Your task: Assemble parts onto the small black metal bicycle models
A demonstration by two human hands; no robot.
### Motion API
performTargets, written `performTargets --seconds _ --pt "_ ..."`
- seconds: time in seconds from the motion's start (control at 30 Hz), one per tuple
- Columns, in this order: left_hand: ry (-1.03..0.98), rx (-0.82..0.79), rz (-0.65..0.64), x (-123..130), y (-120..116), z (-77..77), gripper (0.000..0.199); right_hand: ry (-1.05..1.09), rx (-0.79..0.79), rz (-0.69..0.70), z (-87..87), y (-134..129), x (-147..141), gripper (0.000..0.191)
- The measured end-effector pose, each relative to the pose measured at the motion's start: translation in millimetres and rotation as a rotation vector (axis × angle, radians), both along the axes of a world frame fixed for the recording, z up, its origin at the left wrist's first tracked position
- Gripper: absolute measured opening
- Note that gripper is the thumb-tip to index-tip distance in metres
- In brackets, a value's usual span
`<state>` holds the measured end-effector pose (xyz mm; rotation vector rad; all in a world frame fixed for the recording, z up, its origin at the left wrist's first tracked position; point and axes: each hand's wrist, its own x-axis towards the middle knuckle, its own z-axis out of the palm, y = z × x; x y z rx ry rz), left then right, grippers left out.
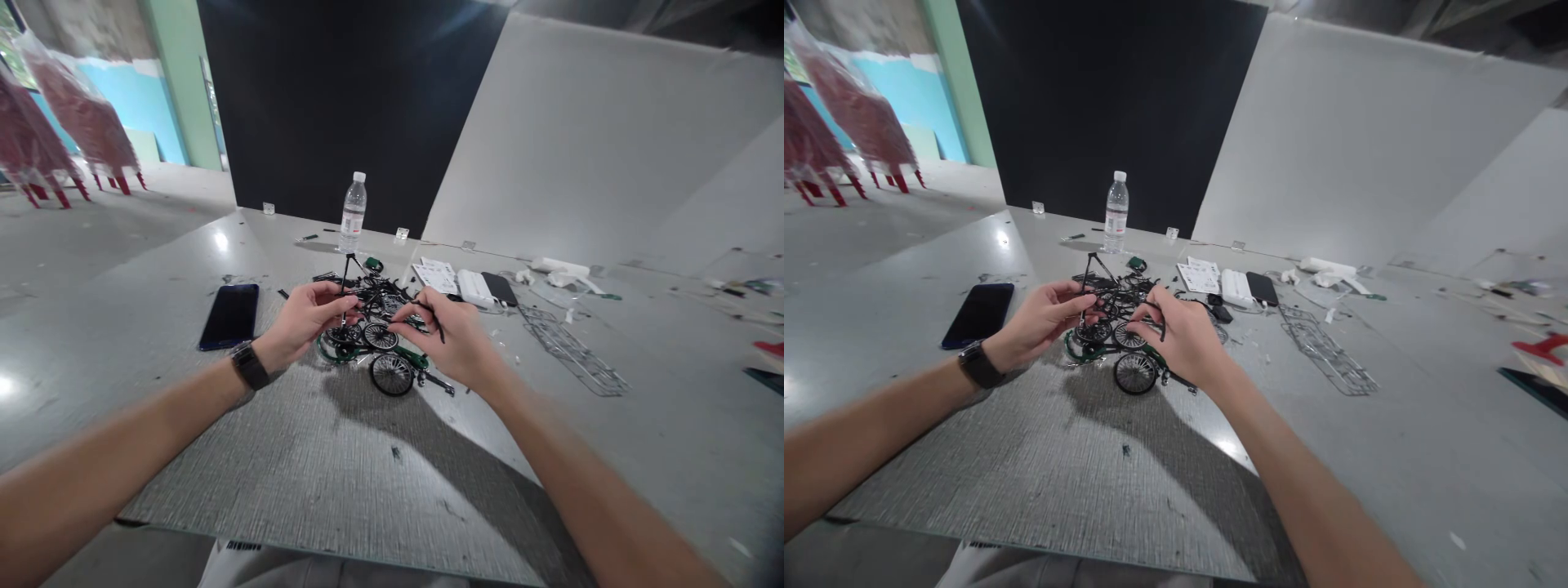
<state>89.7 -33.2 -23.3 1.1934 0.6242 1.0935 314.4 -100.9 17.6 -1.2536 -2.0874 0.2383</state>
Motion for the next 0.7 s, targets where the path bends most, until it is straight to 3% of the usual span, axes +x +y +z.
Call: performTargets --seconds 0.23,0.43,0.7 --pt "-0.005 -0.011 0.013 1 -2 2.3 0.016 0.029 0.022 -0.012 -2.0 1 1 0.044" --pt "-0.002 -0.034 0.265 0 5 2.6 0.016 0.207 -0.004 -0.058 -8.3 13 11 0.057" --pt "-0.008 -0.057 0.240 -2 10 -1.7 0.018 0.541 -0.483 -0.266 -36.9 39 34 0.066"
